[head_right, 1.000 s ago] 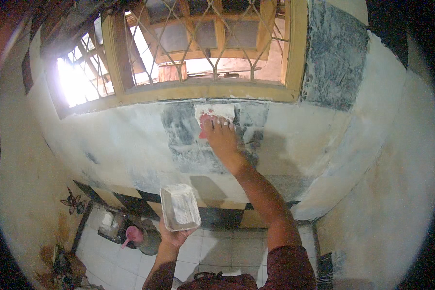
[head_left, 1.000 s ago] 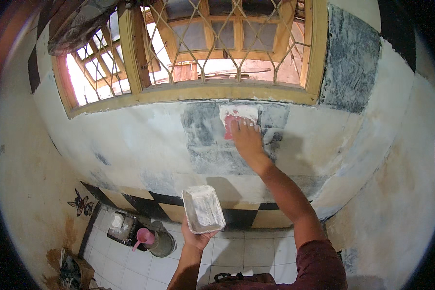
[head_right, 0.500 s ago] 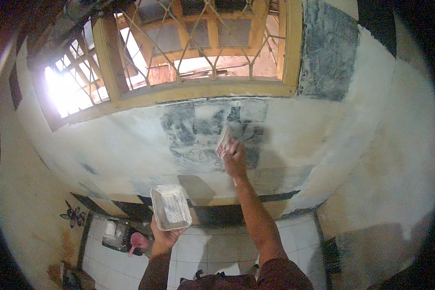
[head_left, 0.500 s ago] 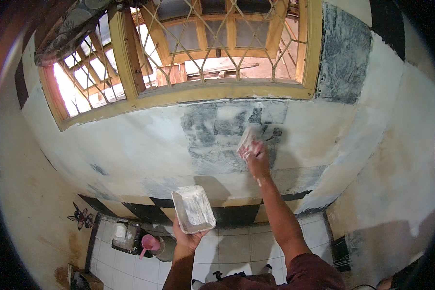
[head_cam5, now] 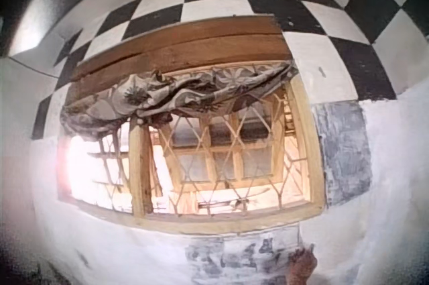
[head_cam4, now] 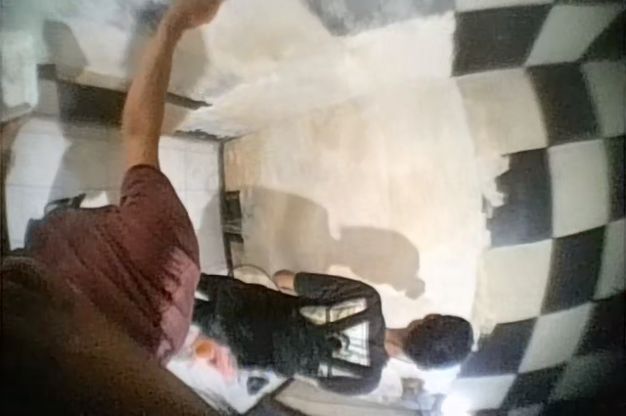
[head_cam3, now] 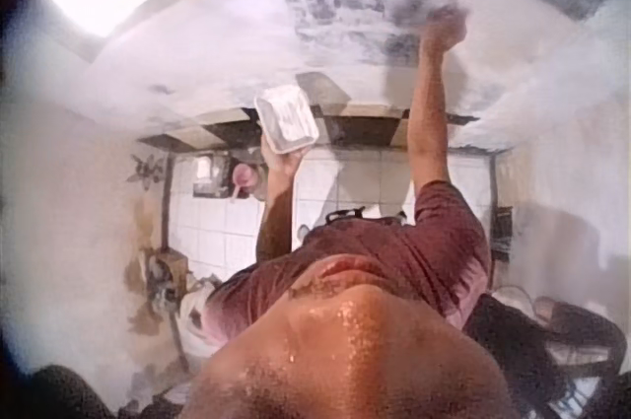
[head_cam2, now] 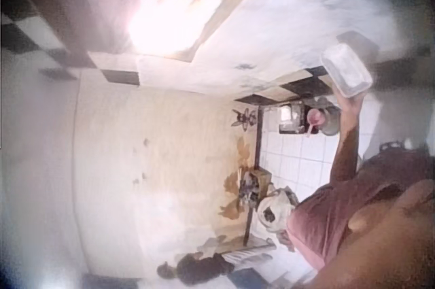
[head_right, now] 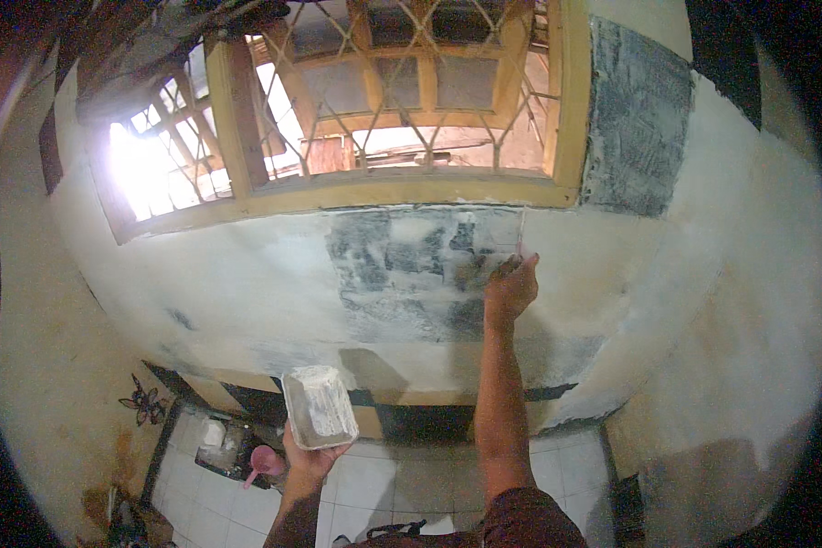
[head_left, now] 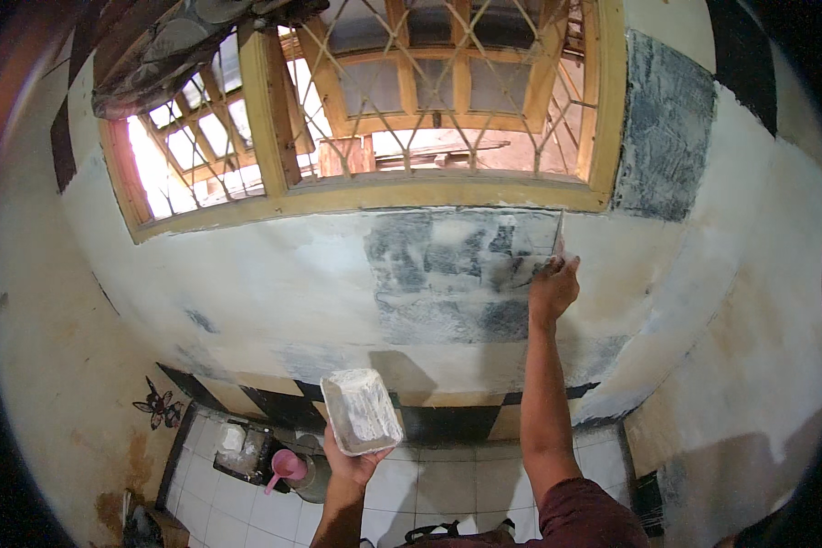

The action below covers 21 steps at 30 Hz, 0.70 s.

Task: The person applies wall putty to a wall section using a scraper and then mixes more putty in a plastic container.

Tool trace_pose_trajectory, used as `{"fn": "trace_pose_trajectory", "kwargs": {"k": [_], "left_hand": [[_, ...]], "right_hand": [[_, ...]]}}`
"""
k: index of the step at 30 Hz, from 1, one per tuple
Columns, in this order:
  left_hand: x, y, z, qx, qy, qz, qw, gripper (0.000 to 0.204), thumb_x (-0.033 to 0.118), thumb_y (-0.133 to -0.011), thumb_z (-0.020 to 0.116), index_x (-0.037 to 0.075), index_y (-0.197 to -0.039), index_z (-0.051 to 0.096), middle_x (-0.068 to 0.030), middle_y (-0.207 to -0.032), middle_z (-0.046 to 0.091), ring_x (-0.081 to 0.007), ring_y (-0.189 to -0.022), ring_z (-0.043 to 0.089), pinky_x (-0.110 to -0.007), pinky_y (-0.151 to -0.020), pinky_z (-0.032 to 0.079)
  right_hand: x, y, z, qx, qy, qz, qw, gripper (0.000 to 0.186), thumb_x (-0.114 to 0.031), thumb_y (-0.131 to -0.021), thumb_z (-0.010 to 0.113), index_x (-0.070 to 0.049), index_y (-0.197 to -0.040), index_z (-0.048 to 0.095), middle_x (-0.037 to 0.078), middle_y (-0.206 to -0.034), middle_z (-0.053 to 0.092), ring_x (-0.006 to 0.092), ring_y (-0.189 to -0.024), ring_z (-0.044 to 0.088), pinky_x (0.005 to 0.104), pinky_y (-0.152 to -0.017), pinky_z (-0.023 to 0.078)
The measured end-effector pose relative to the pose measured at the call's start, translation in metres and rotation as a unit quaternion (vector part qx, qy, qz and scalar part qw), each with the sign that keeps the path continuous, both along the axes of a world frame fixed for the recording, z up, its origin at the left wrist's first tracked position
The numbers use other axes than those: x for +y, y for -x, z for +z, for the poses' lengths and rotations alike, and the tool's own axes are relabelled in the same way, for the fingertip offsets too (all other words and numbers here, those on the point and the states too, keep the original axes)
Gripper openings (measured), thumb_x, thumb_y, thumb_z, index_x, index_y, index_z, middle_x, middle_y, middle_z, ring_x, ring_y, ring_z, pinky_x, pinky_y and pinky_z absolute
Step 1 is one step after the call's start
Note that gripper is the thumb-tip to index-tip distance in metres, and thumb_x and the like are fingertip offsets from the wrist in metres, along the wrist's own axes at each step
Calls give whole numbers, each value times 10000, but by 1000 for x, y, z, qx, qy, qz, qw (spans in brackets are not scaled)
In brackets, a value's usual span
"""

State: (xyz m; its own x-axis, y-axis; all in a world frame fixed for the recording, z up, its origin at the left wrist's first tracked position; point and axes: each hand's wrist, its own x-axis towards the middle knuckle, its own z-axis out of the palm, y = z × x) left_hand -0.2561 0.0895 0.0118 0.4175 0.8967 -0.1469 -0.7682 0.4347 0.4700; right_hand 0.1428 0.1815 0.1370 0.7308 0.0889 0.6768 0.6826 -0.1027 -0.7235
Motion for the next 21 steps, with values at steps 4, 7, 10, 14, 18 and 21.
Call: {"fn": "trace_pose_trajectory", "kwargs": {"k": [4, 7, 10, 14, 18, 21], "left_hand": [[-1, 38, -2, 13, 21, 40, 999, 671, 598, -895, 334, 146, -1383, 423, -131, -1345, 506, -377, -1179, 540, -603, -885, 485], [1, 61, -12, -40, 29, 52, 997, 638, 576, -892, 366, 145, -1356, 448, -114, -1310, 531, -359, -1150, 556, -591, -875, 487], [-8, 72, 5, -11, 40, 90, 995, 564, 520, -890, 437, 140, -1302, 497, -83, -1248, 577, -315, -1110, 581, -556, -864, 492], [-2, 75, 5, -21, 16, 69, 997, 566, 526, -890, 436, 143, -1303, 496, -80, -1256, 572, -312, -1112, 581, -558, -857, 496], [2, 71, 2, -41, 8, 61, 997, 570, 528, -892, 427, 145, -1309, 494, -92, -1262, 571, -320, -1112, 585, -565, -835, 514], [0, 67, 4, -51, 24, 56, 997, 581, 538, -893, 420, 150, -1320, 484, -100, -1273, 566, -331, -1114, 587, -573, -825, 523]], "right_hand": [[21, 59, 6, -109, 179, -20, 978, 381, -117, -837, 595, 6, -1193, 539, 225, -1053, 606, 383, -926, 618, 468, -744, 511], [52, 110, 6, -96, 137, 25, 986, 429, -109, -826, 596, -23, -1241, 527, 226, -1067, 598, 380, -922, 620, 481, -761, 510], [70, 164, 9, -87, 158, 78, 981, 445, -88, -822, 588, -34, -1257, 516, 230, -1093, 597, 382, -953, 619, 481, -795, 515], [94, 206, -1, -128, 128, 118, 976, 545, -113, -794, 617, -44, -1316, 475, 219, -1143, 596, 366, -955, 637, 456, -780, 540], [93, 215, -18, -197, 132, 126, 963, 555, -68, -769, 616, -44, -1313, 508, 177, -1157, 606, 317, -923, 650, 383, -708, 556], [72, 202, -23, -278, 90, 128, 948, 487, -27, -748, 613, -43, -1233, 582, 144, -1127, 629, 291, -880, 660, 339, -677, 561]]}}
